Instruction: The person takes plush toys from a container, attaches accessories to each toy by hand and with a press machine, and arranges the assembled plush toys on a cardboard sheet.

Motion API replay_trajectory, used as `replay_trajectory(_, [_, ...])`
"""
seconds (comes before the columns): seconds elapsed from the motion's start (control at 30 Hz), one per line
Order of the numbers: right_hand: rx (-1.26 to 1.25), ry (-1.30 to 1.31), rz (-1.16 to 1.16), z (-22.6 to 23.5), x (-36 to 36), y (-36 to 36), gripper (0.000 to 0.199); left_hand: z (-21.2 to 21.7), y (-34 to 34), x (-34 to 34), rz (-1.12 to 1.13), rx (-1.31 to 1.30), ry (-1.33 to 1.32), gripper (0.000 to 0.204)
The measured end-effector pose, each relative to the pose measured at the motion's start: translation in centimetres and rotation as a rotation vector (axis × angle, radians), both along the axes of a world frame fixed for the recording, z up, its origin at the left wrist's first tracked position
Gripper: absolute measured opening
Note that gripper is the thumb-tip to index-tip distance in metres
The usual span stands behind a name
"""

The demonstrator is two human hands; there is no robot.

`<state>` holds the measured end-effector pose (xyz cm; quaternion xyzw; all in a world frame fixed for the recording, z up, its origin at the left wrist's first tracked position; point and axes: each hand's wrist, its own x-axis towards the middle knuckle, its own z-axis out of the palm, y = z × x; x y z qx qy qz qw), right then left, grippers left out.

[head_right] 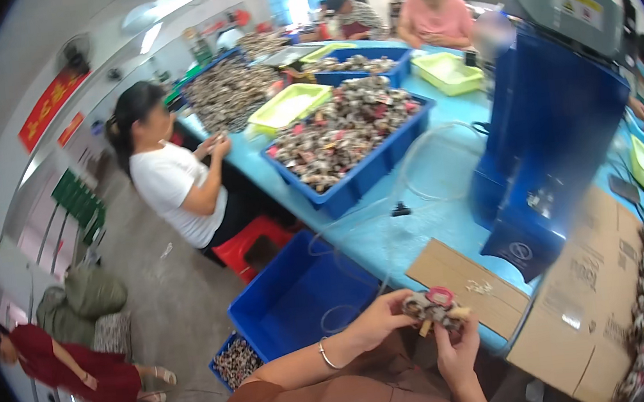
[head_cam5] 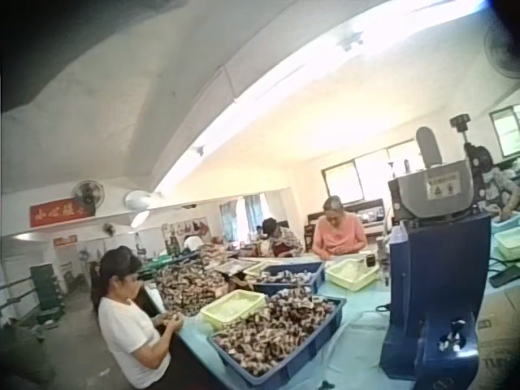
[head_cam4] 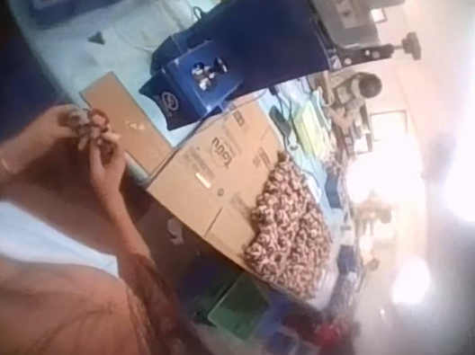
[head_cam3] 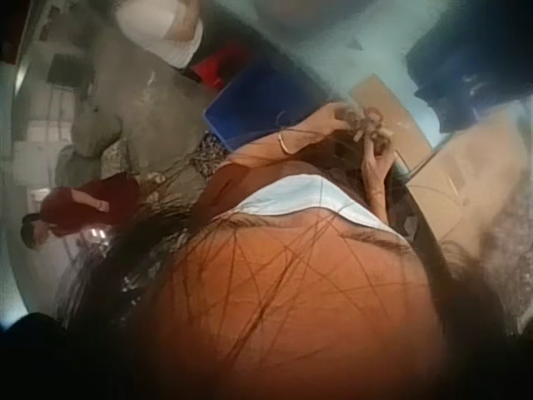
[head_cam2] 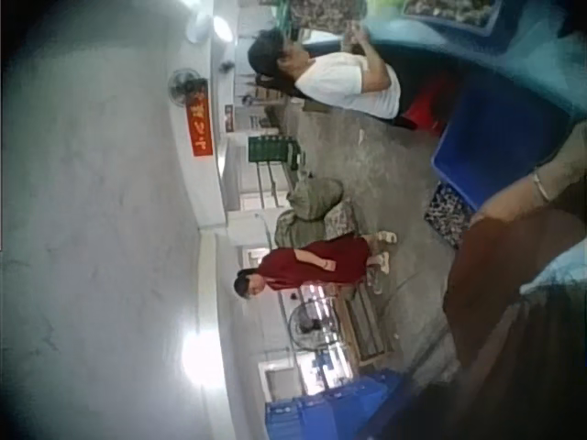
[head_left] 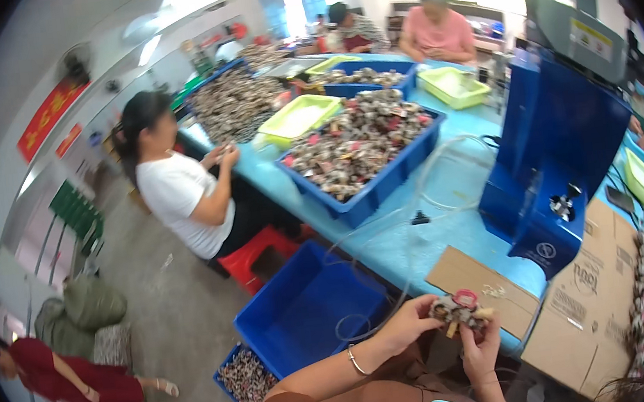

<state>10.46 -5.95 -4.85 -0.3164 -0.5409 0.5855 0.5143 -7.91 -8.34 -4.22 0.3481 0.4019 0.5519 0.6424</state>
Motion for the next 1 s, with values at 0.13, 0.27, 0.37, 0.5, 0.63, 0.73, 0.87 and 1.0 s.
replay_trajectory(0.13, [0.013,-0.057,0.042,1.2,0.2,0.7,0.031,0.2,2.0,-1.4,-0.022,0.059,-0.120,0.024])
replay_trajectory(0.27, [0.078,-0.062,0.016,1.6,-1.1,1.1,0.033,2.1,2.5,-3.1,-0.017,0.046,-0.226,0.022])
replay_trajectory(0.37, [0.163,-0.148,-0.090,2.6,-1.6,1.5,0.031,2.7,3.1,-4.4,0.021,0.055,-0.306,0.031])
replay_trajectory(0.5, [0.260,-0.377,-0.134,4.7,-0.5,1.5,0.030,2.3,3.2,-6.0,0.102,0.045,-0.349,0.038])
replay_trajectory(0.63, [0.443,-0.489,-0.200,7.3,0.9,0.0,0.031,2.5,2.7,-6.8,0.115,0.051,-0.398,0.036])
replay_trajectory(0.73, [0.599,-0.283,-0.306,8.6,1.0,-0.6,0.029,2.2,2.2,-6.6,0.113,0.065,-0.435,0.035])
replay_trajectory(0.87, [0.380,-0.420,-0.179,7.0,0.9,-0.3,0.022,2.3,1.4,-7.1,0.121,0.109,-0.493,0.037])
replay_trajectory(1.0, [0.200,-0.364,-0.100,5.3,0.8,-2.3,0.014,3.2,0.1,-11.8,0.213,0.204,-0.419,0.043])
